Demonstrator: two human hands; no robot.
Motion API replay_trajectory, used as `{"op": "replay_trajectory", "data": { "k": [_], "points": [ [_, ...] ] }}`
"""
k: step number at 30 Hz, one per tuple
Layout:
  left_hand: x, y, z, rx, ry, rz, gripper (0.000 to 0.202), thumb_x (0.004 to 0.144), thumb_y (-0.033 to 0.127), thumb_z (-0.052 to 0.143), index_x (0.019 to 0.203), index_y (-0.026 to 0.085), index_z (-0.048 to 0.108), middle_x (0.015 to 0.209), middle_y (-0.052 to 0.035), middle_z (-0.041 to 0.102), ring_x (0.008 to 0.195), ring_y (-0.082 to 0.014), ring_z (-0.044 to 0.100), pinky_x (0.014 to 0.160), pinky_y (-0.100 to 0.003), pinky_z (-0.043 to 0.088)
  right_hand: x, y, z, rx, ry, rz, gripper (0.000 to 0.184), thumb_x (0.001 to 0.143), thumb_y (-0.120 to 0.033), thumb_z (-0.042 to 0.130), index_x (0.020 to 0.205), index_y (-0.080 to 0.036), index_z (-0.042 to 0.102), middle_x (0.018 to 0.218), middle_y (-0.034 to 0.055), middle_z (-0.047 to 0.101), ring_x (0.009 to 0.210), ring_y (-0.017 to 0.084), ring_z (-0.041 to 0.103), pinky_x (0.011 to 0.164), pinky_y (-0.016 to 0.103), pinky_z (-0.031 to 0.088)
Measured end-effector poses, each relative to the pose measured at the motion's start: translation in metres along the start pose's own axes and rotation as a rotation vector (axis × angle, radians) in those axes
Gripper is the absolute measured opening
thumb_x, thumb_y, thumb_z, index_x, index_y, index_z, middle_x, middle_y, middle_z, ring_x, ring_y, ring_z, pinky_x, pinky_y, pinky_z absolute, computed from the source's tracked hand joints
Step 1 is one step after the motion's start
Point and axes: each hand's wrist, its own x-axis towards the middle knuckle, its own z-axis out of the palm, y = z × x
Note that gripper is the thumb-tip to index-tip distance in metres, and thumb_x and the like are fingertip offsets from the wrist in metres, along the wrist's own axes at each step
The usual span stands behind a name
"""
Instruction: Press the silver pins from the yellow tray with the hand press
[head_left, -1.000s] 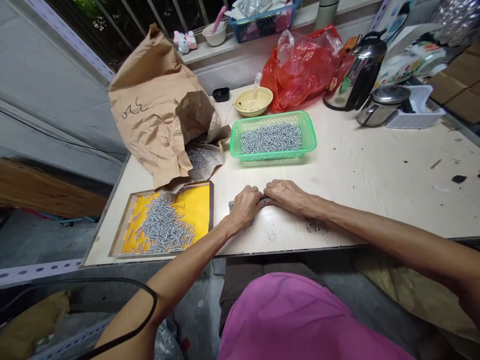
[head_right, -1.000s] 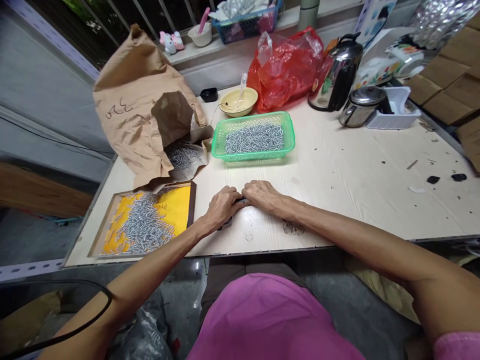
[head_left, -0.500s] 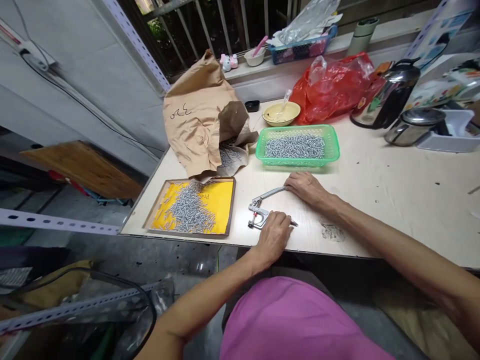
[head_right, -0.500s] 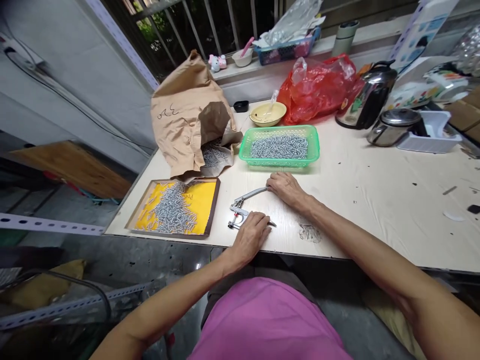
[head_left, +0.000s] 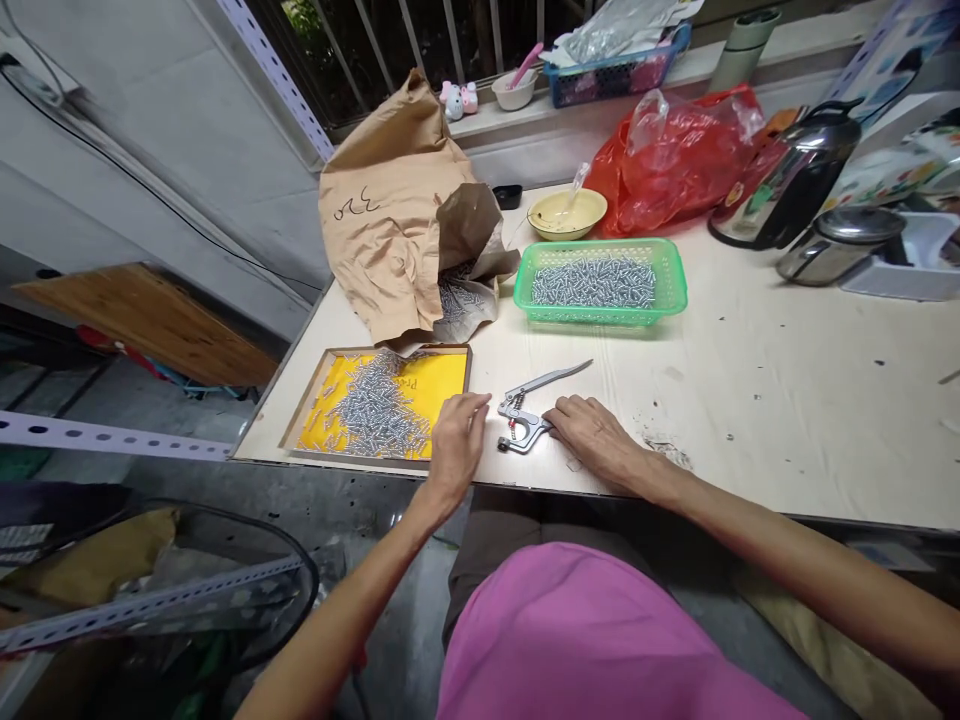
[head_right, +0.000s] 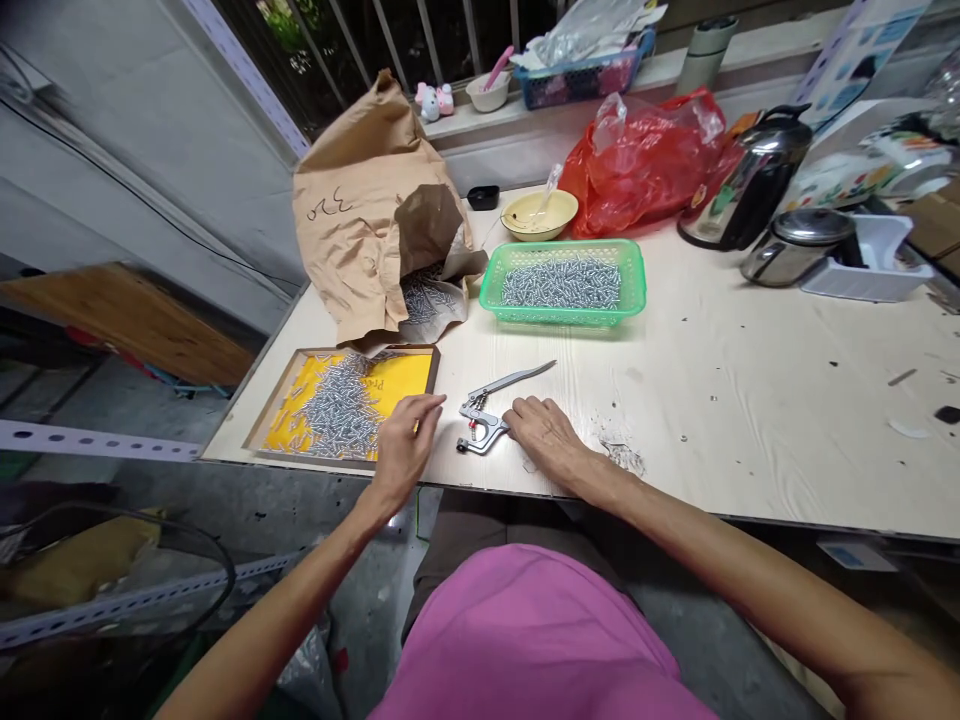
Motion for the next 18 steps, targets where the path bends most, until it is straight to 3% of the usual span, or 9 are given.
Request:
{"op": "replay_trajectory", "data": {
  "k": [5, 8, 13, 18],
  "points": [
    [0.002, -0.018, -0.019, 0.007, -0.072, -0.075, 0.019, 0.09, 0.02, 0.049, 0.099, 0.019, 0.066, 0.094, -0.0044, 0.068, 0.089, -0.0156, 0.062, 0.081, -0.03, 0.049, 0.002, 0.01, 0.003, 0.312, 0.153, 0.024, 0.027, 0.097, -0.029, 0.033, 0.093, -0.016, 0.056, 0.087, 0.0075, 0.055, 0.08, 0.018, 0.051, 0.074, 0.031, 0.04],
    [-0.009, -0.019, -0.012, 0.044, -0.23, 0.073, 0.021, 0.091, 0.018, 0.049, 0.104, 0.02, 0.065, 0.099, -0.0052, 0.066, 0.094, -0.0158, 0.059, 0.083, -0.03, 0.048, -0.004, 0.019, -0.004, 0.46, 0.289, 0.041, 0.027, 0.097, -0.033, 0.033, 0.099, -0.018, 0.055, 0.09, 0.0064, 0.055, 0.082, 0.018, 0.053, 0.074, 0.032, 0.043],
    [-0.007, -0.014, 0.006, 0.275, -0.562, 0.408, 0.032, 0.093, 0.016, 0.042, 0.12, 0.026, 0.055, 0.126, -0.0059, 0.054, 0.102, -0.0189, 0.05, 0.082, -0.032, 0.047, -0.026, 0.021, -0.014, 0.453, 0.395, 0.109, 0.024, 0.097, -0.032, 0.035, 0.104, -0.021, 0.055, 0.093, 0.0069, 0.056, 0.087, 0.02, 0.054, 0.077, 0.034, 0.044],
    [0.016, -0.022, 0.017, 0.341, -0.671, 0.457, 0.021, 0.094, 0.017, 0.039, 0.099, 0.018, 0.06, 0.097, -0.0076, 0.059, 0.094, -0.0189, 0.049, 0.078, -0.03, 0.045, -0.051, 0.015, -0.009, 0.465, 0.428, 0.139, 0.023, 0.096, -0.03, 0.036, 0.105, -0.021, 0.055, 0.091, 0.007, 0.057, 0.086, 0.02, 0.055, 0.074, 0.035, 0.045]
  ]
}}
